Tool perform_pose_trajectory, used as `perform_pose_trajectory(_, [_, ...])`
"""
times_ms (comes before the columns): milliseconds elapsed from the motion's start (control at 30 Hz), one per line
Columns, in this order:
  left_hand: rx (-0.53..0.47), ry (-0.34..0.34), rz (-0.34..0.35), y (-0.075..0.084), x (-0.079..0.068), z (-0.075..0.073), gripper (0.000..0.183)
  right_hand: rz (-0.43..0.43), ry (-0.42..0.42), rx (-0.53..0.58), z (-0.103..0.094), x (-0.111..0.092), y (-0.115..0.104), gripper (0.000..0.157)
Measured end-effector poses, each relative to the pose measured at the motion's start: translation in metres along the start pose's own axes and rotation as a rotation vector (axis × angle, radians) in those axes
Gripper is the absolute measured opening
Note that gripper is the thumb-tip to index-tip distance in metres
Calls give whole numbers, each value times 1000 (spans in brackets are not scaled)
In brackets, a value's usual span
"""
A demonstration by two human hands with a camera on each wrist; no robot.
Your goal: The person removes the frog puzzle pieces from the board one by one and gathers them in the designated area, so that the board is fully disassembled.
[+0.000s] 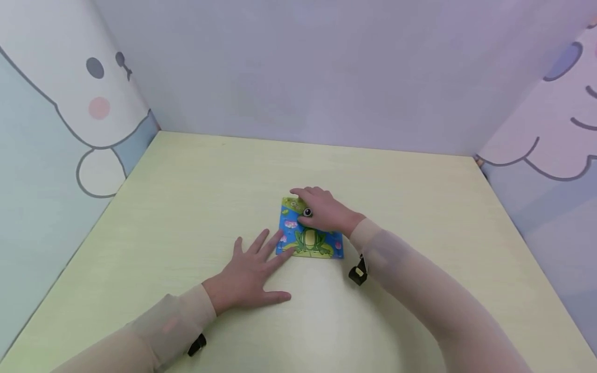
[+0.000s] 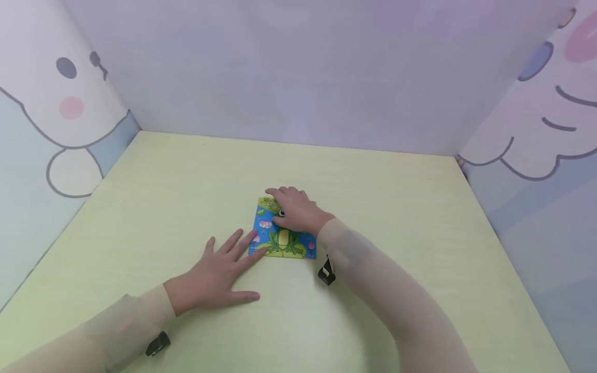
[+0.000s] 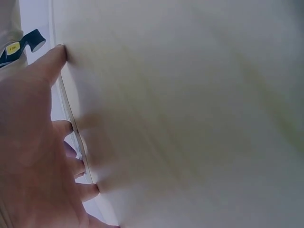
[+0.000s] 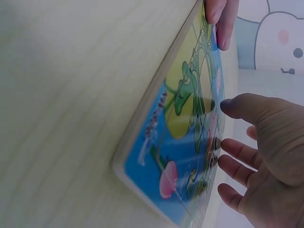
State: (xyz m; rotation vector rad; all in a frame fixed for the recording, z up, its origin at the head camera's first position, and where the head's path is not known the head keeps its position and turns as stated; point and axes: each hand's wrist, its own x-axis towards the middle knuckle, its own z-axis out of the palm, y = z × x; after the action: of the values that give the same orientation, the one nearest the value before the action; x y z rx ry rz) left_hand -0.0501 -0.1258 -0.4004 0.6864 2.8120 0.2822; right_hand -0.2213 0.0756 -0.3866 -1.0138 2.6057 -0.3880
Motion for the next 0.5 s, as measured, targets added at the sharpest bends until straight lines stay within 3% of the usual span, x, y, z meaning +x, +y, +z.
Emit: perform_pose_trajectory(500, [-8,4,4,-2,0,-1,89,67,-66,-20,-1,18,-9,78])
